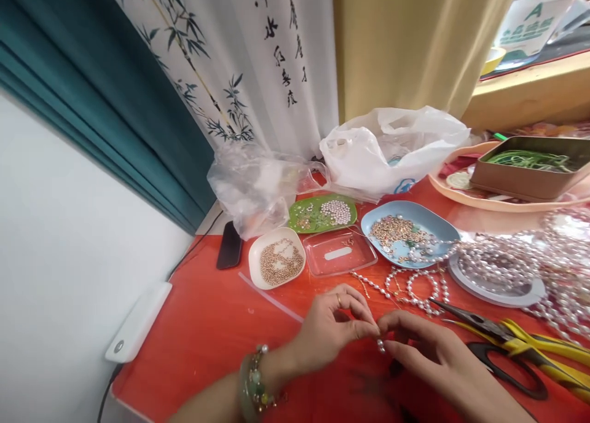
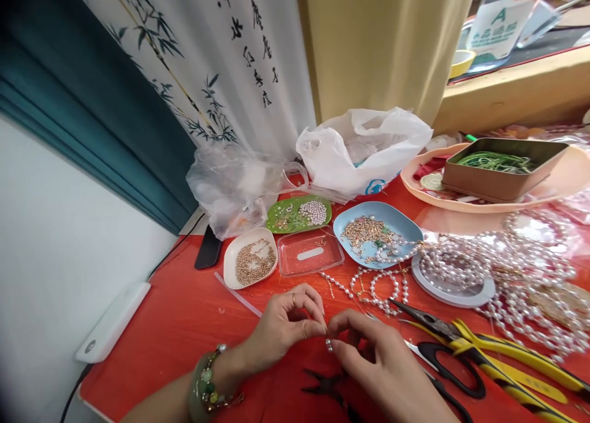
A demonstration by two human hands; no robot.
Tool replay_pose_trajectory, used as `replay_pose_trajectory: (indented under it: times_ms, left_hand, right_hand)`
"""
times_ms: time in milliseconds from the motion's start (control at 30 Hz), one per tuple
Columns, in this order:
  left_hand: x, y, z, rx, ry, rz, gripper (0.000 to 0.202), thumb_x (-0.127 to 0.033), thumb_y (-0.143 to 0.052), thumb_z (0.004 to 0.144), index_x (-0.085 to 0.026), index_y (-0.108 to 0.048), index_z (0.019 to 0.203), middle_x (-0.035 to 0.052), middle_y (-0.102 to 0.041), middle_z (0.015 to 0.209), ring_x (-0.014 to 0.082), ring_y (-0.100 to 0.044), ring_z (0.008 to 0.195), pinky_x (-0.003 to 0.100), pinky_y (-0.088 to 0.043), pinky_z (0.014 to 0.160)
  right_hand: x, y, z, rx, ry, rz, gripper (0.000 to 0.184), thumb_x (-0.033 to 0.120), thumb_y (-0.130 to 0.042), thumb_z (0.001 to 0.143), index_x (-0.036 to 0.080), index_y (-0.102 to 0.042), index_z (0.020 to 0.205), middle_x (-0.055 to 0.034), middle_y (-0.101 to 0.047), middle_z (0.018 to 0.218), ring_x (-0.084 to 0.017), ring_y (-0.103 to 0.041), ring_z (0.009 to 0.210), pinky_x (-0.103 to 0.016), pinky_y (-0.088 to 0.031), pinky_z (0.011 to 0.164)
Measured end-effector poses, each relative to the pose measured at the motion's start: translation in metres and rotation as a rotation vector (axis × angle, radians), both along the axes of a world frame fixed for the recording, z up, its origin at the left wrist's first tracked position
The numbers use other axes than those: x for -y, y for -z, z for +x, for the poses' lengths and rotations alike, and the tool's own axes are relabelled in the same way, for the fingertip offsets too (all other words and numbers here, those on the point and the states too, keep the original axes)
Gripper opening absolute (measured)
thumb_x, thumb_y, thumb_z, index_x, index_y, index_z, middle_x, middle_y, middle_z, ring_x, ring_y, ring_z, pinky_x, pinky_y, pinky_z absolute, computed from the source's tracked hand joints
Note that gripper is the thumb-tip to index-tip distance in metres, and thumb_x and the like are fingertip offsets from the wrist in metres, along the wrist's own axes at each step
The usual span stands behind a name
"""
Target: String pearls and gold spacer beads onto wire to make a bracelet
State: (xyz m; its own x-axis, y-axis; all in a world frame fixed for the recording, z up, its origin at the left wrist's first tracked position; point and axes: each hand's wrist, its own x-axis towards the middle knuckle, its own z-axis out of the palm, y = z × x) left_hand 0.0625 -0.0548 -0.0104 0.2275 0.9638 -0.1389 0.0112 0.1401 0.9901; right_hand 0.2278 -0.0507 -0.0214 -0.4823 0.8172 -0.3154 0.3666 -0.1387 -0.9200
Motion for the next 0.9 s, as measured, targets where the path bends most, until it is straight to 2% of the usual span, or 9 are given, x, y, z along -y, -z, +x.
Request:
replay_pose_trajectory:
  times_ms: [100,233,400,533,600,700,733,800,900]
  left_hand:
    - [0.002,-0.002,0.001,-0.013,0.0,0.026,0.016,-0.031,-0.069,0.067,-0.016,-0.066,0.062,0.004,-0.052,0.077,0.0147,-0.049,0.075,0.026,-0.038,0.067]
    - [-0.001,-0.007,-0.002,0.014,-0.027,0.028,0.016,-0.03,-0.069,0.067,-0.016,-0.064,0.061,0.0033,-0.051,0.077,0.0136,-0.048,0.073,0.024,-0.036,0.063]
    - [-0.004,-0.011,-0.007,-0.013,-0.039,0.086,0.014,-0.028,-0.067,0.069,-0.015,-0.063,0.063,0.0027,-0.05,0.079,0.0124,-0.048,0.073,0.023,-0.036,0.063]
    - [-0.002,-0.009,-0.005,-0.078,0.003,0.127,0.014,-0.028,-0.065,0.071,-0.016,-0.064,0.064,0.0035,-0.053,0.081,0.0117,-0.049,0.07,0.023,-0.038,0.064]
    - [-0.006,-0.011,-0.01,-0.137,0.026,0.157,0.012,-0.028,-0.064,0.072,-0.017,-0.066,0.068,0.0046,-0.057,0.083,0.0133,-0.051,0.072,0.023,-0.039,0.064]
    - [-0.022,-0.018,-0.033,-0.431,-0.027,0.222,0.009,-0.025,-0.06,0.075,-0.019,-0.067,0.076,0.0049,-0.063,0.083,0.0164,-0.055,0.078,0.024,-0.04,0.068]
    - [-0.03,-0.02,-0.044,-0.598,-0.095,0.236,0.01,-0.023,-0.058,0.075,-0.019,-0.067,0.076,0.0047,-0.064,0.082,0.0173,-0.056,0.08,0.025,-0.04,0.07]
    - [-0.044,-0.021,-0.067,-0.976,-0.136,0.221,0.011,-0.019,-0.056,0.074,-0.021,-0.066,0.074,0.0025,-0.066,0.084,0.018,-0.056,0.083,0.026,-0.039,0.073]
    - [-0.059,-0.015,-0.093,-1.084,-0.12,0.167,0.009,-0.017,-0.061,0.066,-0.021,-0.066,0.071,0.0019,-0.067,0.083,0.0211,-0.056,0.084,0.028,-0.038,0.073]
  right_hand:
    - [0.0,-0.003,-0.002,0.003,-0.037,0.0,0.025,0.045,-0.051,0.074,0.023,-0.061,0.081,-0.0037,-0.065,0.077,-0.022,-0.058,0.07,-0.028,-0.045,0.061]
    - [-0.002,-0.002,-0.003,-0.002,-0.06,-0.02,0.032,0.051,-0.05,0.073,0.022,-0.062,0.07,-0.0058,-0.065,0.073,-0.025,-0.059,0.075,-0.029,-0.046,0.062]
    - [-0.006,-0.003,0.0,0.021,-0.034,0.035,0.032,0.051,-0.049,0.072,0.022,-0.062,0.072,-0.0067,-0.066,0.08,-0.027,-0.059,0.078,-0.032,-0.046,0.066]
    - [-0.007,-0.002,0.001,0.012,-0.096,0.031,0.031,0.051,-0.049,0.074,0.022,-0.06,0.069,-0.0056,-0.065,0.076,-0.024,-0.059,0.072,-0.03,-0.047,0.067]
    - [-0.007,0.001,0.003,0.013,-0.084,0.049,0.03,0.049,-0.049,0.076,0.022,-0.059,0.069,-0.0048,-0.064,0.073,-0.023,-0.059,0.07,-0.028,-0.047,0.066]
    - [-0.007,0.006,0.007,0.02,0.053,0.136,0.026,0.046,-0.049,0.077,0.023,-0.059,0.069,-0.0039,-0.063,0.07,-0.021,-0.058,0.068,-0.026,-0.047,0.063]
    - [-0.007,0.006,0.009,0.024,0.111,0.161,0.026,0.044,-0.048,0.078,0.023,-0.059,0.069,-0.0035,-0.062,0.068,-0.02,-0.057,0.065,-0.025,-0.047,0.06]
    - [-0.008,0.004,0.012,0.025,0.215,0.186,0.025,0.043,-0.047,0.079,0.023,-0.059,0.07,-0.0024,-0.059,0.063,-0.017,-0.054,0.056,-0.024,-0.046,0.052]
    - [-0.008,-0.004,0.013,-0.01,0.348,0.218,0.02,0.042,-0.052,0.076,0.023,-0.059,0.075,-0.0015,-0.06,0.064,-0.017,-0.055,0.056,-0.023,-0.046,0.049]
